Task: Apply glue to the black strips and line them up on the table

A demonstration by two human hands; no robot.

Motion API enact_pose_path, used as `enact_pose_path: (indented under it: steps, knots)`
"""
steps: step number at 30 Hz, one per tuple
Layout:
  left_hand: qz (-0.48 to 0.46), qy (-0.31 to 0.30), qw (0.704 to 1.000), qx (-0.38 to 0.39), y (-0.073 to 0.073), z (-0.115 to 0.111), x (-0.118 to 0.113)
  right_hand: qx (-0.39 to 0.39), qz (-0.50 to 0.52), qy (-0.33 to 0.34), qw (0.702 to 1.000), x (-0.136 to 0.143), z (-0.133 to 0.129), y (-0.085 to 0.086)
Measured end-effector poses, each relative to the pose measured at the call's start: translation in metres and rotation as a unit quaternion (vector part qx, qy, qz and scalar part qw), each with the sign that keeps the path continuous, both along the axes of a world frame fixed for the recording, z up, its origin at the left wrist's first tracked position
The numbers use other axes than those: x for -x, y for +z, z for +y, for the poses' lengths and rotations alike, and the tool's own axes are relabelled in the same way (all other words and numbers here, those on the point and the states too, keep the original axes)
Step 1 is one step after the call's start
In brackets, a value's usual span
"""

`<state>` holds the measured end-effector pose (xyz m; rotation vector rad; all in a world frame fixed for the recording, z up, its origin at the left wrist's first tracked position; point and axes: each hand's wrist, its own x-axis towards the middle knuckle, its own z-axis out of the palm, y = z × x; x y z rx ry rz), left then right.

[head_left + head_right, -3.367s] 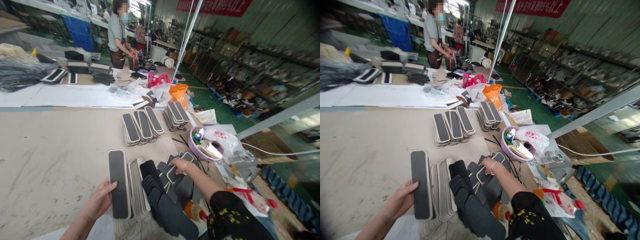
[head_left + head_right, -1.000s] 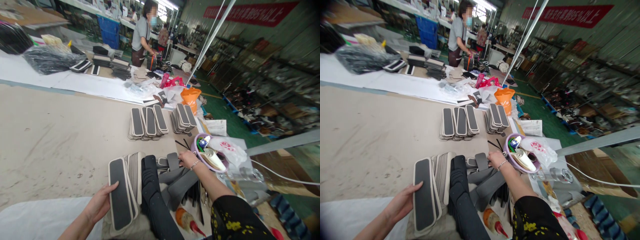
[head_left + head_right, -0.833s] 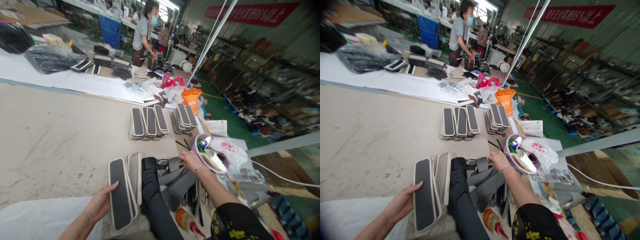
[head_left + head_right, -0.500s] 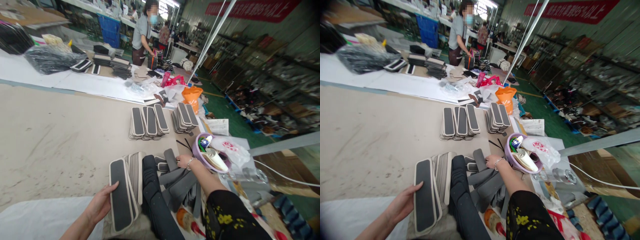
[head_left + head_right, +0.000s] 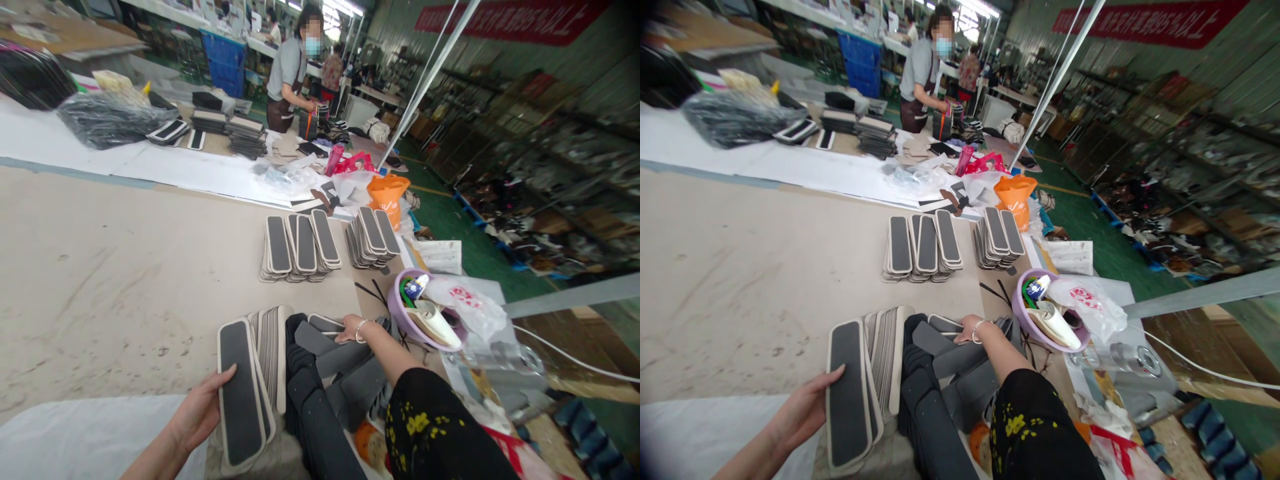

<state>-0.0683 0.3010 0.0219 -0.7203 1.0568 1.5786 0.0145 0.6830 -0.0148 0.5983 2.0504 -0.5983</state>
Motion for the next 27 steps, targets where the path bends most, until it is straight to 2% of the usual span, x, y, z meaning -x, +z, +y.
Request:
enact_pose_path:
  steps: [3,6,10,13,15,18,22,25,27]
  knots:
    - [0.005,0.002,1.0,0.004,0.002,0.001,0.003,0.023,0.066,-0.063,0.996,-0.009,0.007,0.006]
    - [0.023,0.011,1.0,0.0,0.004,0.001,0.008,0.046,0.168,-0.147,0.974,-0.014,0.022,0.022]
    - [0.049,0.025,0.998,-0.018,0.002,0.005,0.016,0.07,0.322,-0.251,0.91,-0.008,0.033,0.058]
    - [0.052,0.033,0.998,-0.029,0.0,0.012,0.022,0.087,0.416,-0.302,0.853,0.01,0.018,0.085]
    - [0.049,0.045,0.997,-0.044,0.001,0.016,0.026,0.116,0.448,-0.321,0.826,0.026,-0.006,0.094]
    - [0.038,0.072,0.992,-0.098,0.008,0.019,0.033,0.187,0.441,-0.331,0.813,0.05,-0.064,0.09]
    - [0.066,0.095,0.982,-0.146,0.018,0.015,0.037,0.24,0.401,-0.331,0.82,0.073,-0.163,0.062]
    - [0.117,0.084,0.985,-0.095,0.021,0.007,0.036,0.239,0.393,-0.321,0.828,0.081,-0.228,0.039]
    - [0.158,0.078,0.983,-0.042,0.022,-0.001,0.037,0.226,0.402,-0.324,0.826,0.085,-0.26,0.028]
